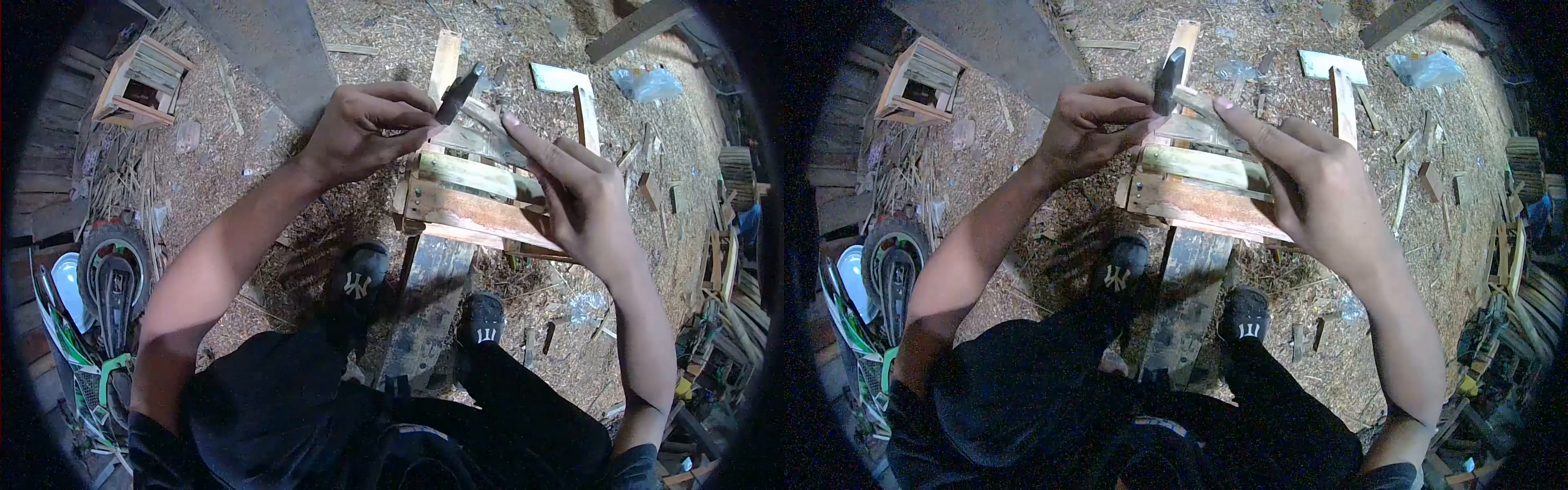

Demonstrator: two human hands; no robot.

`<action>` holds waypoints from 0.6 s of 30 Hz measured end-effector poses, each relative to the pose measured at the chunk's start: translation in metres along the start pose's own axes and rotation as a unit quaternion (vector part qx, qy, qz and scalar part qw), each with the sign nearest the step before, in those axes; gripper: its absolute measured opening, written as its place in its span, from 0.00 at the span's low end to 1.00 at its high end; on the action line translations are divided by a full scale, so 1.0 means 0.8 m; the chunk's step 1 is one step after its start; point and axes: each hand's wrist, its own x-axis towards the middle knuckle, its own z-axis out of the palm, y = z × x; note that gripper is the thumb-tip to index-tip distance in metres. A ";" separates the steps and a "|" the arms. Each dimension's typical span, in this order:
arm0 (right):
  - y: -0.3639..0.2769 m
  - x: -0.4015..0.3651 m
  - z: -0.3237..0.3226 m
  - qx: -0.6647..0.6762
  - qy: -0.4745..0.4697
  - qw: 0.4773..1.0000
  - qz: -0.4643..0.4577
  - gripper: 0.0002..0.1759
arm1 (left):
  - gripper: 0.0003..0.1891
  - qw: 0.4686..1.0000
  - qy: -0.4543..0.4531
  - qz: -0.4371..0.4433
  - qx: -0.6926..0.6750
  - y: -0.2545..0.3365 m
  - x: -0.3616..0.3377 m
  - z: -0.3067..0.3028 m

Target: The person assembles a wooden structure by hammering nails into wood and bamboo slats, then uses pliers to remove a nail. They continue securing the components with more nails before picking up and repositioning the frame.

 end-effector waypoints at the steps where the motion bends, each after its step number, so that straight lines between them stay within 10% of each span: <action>1: 0.000 0.001 -0.001 0.010 -0.010 1.000 0.010 0.36 | 0.10 1.000 -0.001 0.001 0.001 0.000 0.002 0.000; 8: -0.010 0.006 -0.009 -0.072 -0.125 0.988 0.048 0.32 | 0.10 1.000 0.001 -0.003 0.002 -0.001 0.002 0.001; 12: -0.003 0.008 -0.005 -0.002 0.067 0.997 -0.027 0.39 | 0.11 0.999 -0.007 0.006 0.042 0.005 -0.001 0.001; 14: -0.018 0.007 -0.015 -0.117 -0.143 0.982 0.035 0.35 | 0.11 1.000 -0.013 -0.017 0.008 0.002 0.000 0.000; 18: 0.005 0.005 0.002 0.026 0.037 0.999 -0.028 0.38 | 0.10 1.000 -0.012 -0.013 0.003 -0.003 0.002 -0.001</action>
